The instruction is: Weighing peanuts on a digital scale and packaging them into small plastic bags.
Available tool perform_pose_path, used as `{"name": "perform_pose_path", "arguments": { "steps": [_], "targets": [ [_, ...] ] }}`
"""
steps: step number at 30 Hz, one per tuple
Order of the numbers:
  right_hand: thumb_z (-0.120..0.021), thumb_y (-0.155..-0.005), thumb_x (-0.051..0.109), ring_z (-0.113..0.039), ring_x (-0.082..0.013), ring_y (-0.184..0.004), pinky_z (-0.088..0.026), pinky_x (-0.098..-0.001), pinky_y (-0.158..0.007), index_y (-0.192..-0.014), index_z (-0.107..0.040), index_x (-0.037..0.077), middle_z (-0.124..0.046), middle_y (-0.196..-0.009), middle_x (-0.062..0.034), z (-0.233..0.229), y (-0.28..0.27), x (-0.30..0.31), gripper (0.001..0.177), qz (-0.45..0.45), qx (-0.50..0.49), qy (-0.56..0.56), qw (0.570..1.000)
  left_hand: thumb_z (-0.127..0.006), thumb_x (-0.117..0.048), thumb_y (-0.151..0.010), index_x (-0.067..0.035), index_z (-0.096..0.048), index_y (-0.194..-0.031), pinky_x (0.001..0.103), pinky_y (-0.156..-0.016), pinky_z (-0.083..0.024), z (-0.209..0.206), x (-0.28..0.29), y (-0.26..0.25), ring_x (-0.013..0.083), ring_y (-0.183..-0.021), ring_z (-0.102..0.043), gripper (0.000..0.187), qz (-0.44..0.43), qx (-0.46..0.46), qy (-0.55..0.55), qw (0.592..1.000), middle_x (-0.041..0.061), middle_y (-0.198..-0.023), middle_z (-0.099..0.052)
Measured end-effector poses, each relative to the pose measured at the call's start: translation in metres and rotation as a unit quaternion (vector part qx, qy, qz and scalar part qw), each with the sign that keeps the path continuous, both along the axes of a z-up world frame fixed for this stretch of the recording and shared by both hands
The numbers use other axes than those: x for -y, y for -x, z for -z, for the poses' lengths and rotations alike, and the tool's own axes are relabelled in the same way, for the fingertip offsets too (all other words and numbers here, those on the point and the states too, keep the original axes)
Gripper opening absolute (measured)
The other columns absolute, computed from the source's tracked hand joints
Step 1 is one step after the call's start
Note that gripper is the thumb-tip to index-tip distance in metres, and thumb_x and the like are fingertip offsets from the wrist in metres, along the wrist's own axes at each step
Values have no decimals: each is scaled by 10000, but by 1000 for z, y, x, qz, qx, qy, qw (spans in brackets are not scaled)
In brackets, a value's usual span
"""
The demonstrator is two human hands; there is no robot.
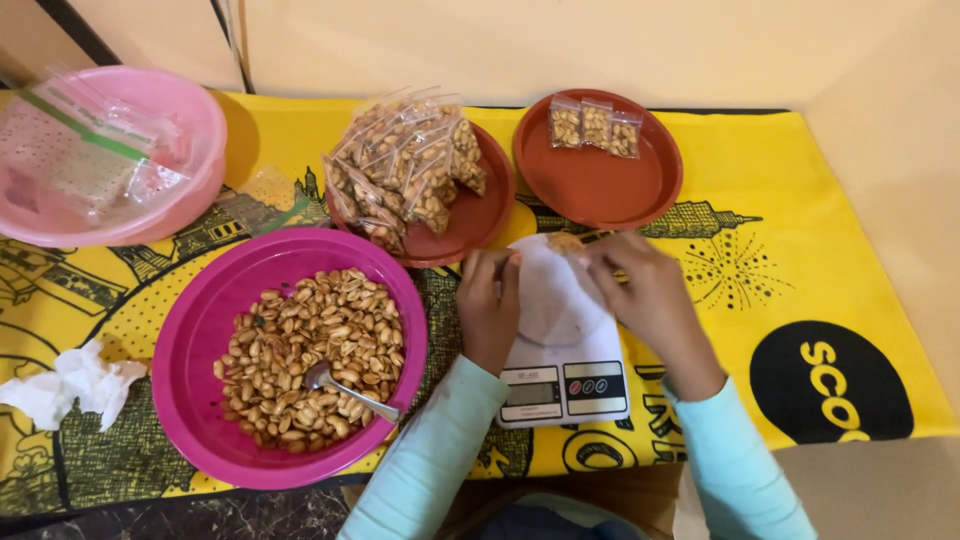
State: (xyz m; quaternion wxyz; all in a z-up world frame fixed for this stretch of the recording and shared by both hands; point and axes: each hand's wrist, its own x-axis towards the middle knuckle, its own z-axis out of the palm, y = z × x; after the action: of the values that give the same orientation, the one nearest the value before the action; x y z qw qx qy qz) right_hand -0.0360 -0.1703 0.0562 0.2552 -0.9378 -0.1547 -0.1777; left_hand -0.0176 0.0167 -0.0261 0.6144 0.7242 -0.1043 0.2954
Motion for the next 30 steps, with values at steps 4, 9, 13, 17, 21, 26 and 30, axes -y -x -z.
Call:
{"name": "perform_pose_path", "arguments": {
  "steps": [4, 9, 13, 17, 21, 26, 30],
  "targets": [
    [-726, -900, 114, -730, -253, -859, -593, -371, -732, -975, -760, 194, -727, -914, -9, 32, 30, -5, 114, 14, 22, 14, 1000, -642, -48, -1017, -27, -668, -1016, 379, -690, -577, 4, -1, -3, 317, -820, -677, 33, 5, -8, 12, 1000, 114, -868, -595],
    [-779, -855, 81, -746, -281, -853, -606, -374, -737, -931, -774, 138, -761, -906, -40, 24, 57, -22, 95, 15, 34, -13, 999, -650, -84, -1017, -46, -684, -1017, 390, -719, -565, 1, 1, -1, 287, -843, -675, 52, 24, -63, 46, 997, 89, -880, -605],
    [-763, -864, 51, -757, -304, -882, -611, -403, -751, -948, -789, 134, -780, -928, -50, 27, 71, -7, 120, 25, 23, -64, 997, -640, -106, -1027, -59, -679, -977, 382, -716, -549, -4, -3, -1, 271, -827, -664, 79, 27, -67, 37, 997, 74, -857, -588],
    [-762, -959, 109, -751, -277, -884, -598, -374, -780, -1009, -790, 114, -766, -915, -61, 54, 95, 34, 57, 127, 55, -128, 982, -603, -163, -1066, -66, -669, -940, 376, -724, -520, -3, -5, -2, 236, -804, -638, 172, 34, -75, 39, 996, 65, -821, -568],
    [-713, -1045, 101, -740, -278, -766, -597, -390, -658, -962, -748, 72, -745, -779, -101, 72, 126, 67, 95, 242, 24, -112, 964, -611, -225, -1069, -61, -683, -905, 385, -772, -518, 1, -3, -3, 262, -830, -665, 243, 42, -71, 39, 996, 91, -815, -617],
    [-589, -1154, 139, -695, -219, -665, -547, -349, -657, -829, -672, 96, -670, -623, -57, 103, 133, 85, 339, 287, 22, -174, 942, -603, -331, -1069, -97, -694, -877, 377, -775, -528, -1, -4, -5, 258, -818, -687, 316, 29, -59, 32, 997, 83, -778, -646],
    [-542, -1111, -19, -719, -264, -770, -595, -376, -682, -1169, -677, -36, -723, -902, -193, 97, 128, 79, 148, 216, 52, -192, 956, -581, -366, -1082, -70, -704, -874, 371, -726, -507, -10, -6, 0, 217, -742, -637, 382, 36, -63, 45, 996, 85, -745, -635]
  ]
}}
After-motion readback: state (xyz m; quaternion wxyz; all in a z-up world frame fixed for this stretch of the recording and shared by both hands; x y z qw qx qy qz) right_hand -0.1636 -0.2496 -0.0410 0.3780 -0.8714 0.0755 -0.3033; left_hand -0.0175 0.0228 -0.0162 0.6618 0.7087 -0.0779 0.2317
